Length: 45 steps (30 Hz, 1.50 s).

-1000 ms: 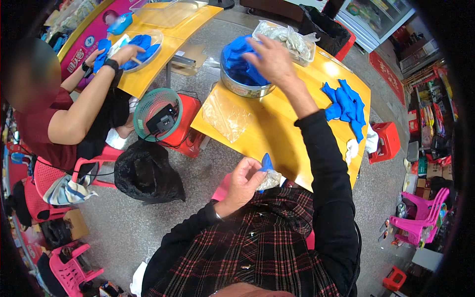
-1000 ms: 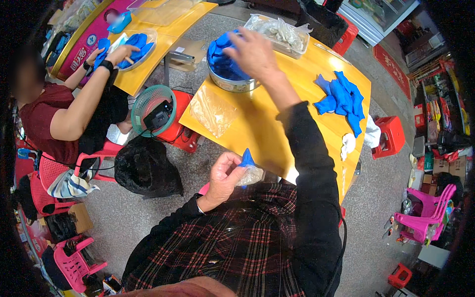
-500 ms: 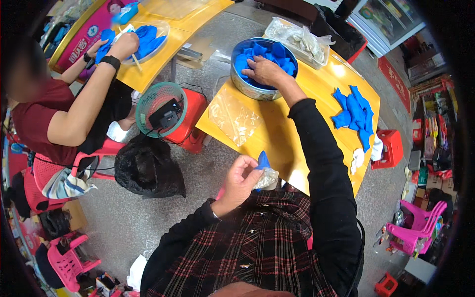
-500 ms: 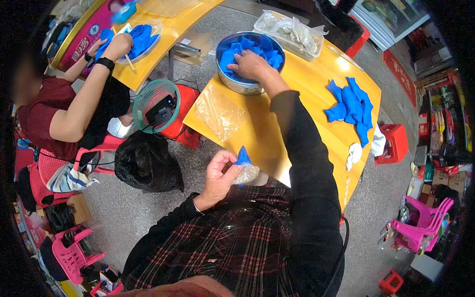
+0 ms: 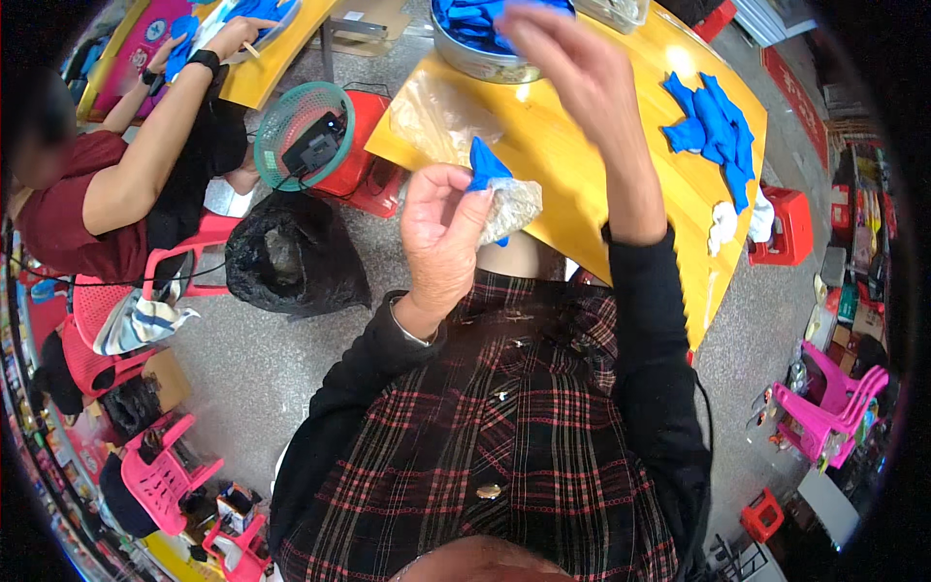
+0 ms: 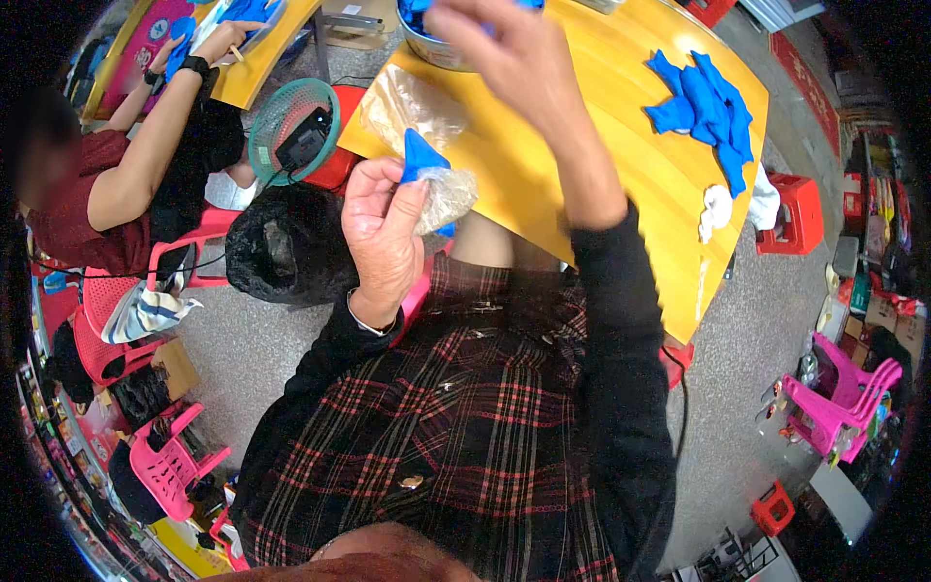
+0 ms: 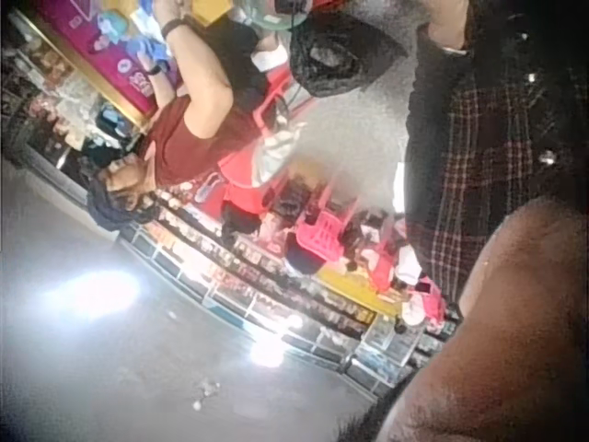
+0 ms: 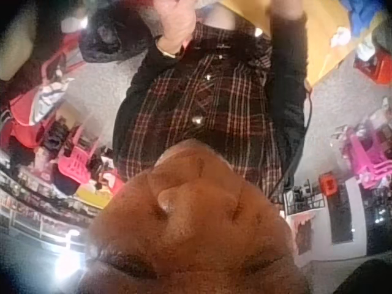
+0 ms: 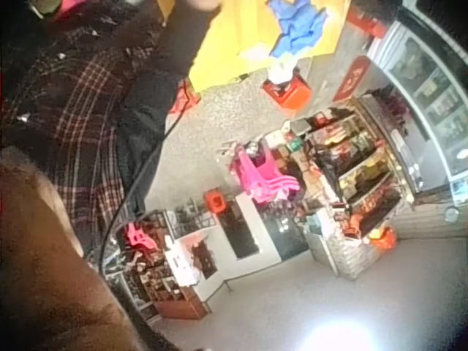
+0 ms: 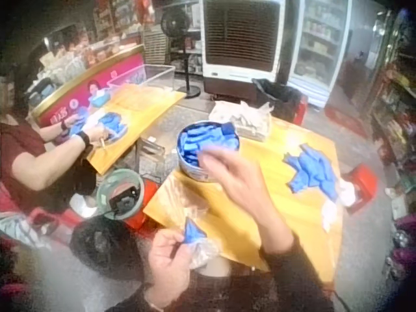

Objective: Stuffing small blue fabric objects with white filling material.

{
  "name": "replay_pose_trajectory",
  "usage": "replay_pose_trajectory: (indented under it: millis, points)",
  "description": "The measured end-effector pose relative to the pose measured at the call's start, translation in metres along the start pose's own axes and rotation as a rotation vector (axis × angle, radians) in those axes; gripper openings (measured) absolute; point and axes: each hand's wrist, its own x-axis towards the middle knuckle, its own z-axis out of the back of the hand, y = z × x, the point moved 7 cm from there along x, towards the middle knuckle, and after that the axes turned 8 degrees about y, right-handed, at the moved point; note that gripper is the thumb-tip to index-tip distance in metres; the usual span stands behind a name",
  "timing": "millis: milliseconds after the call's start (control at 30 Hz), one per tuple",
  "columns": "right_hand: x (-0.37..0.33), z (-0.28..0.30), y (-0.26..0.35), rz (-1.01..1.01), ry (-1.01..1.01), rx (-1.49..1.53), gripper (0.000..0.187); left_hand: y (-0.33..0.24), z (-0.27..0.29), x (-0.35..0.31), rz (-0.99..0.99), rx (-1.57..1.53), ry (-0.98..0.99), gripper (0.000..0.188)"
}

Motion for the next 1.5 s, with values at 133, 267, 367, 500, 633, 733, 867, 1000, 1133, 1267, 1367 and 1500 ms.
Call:
replay_pose_trajectory:
  millis: [133,267,367,500,633,733,867,1000,1133,1267,1367,1500]
  points:
    - [-0.11,-0.01,0.02,-0.283,-0.04,0.712,0.031,0.014,-0.02,-0.004,0.013,0.004,0.034,0.017]
    - [-0.158,0.009,0.027,-0.26,-0.125,0.441,0.032,0.029,-0.049,-0.015,0.023,-0.007,0.096,0.017]
    - [-0.183,0.018,0.013,-0.359,-0.247,0.447,0.03,0.045,-0.063,-0.021,0.054,-0.011,0.13,0.018]
    - [-0.202,0.035,0.03,-0.268,-0.407,0.15,0.022,0.058,-0.083,-0.033,0.108,0.045,0.188,0.017]
    - [-0.219,0.04,0.038,-0.16,-0.395,-0.212,0.021,0.08,-0.09,-0.042,0.274,-0.011,0.244,0.015]
    - [-0.23,0.043,0.035,-0.144,-0.292,-0.287,0.023,0.087,-0.095,-0.045,0.304,-0.048,0.258,0.014]
    - [-0.245,0.048,0.027,-0.199,-0.302,0.066,0.025,0.097,-0.101,-0.047,0.333,-0.023,0.24,0.013]
    - [-0.252,0.055,0.015,-0.262,-0.344,0.085,0.021,0.099,-0.109,-0.052,0.312,-0.013,0.27,0.014]
    - [-0.26,0.055,0.001,-0.4,-0.422,0.175,0.016,0.099,-0.113,-0.056,0.281,0.087,0.316,0.015]
    - [-0.26,0.056,-0.008,-0.427,-0.424,0.254,0.018,0.099,-0.116,-0.057,0.32,0.112,0.368,0.015]
    - [-0.264,0.056,-0.017,-0.52,-0.48,0.338,0.021,0.1,-0.117,-0.061,0.314,0.179,0.401,0.013]
    - [-0.263,0.061,-0.013,-0.482,-0.49,0.108,0.019,0.099,-0.121,-0.061,0.187,0.406,0.479,0.01]
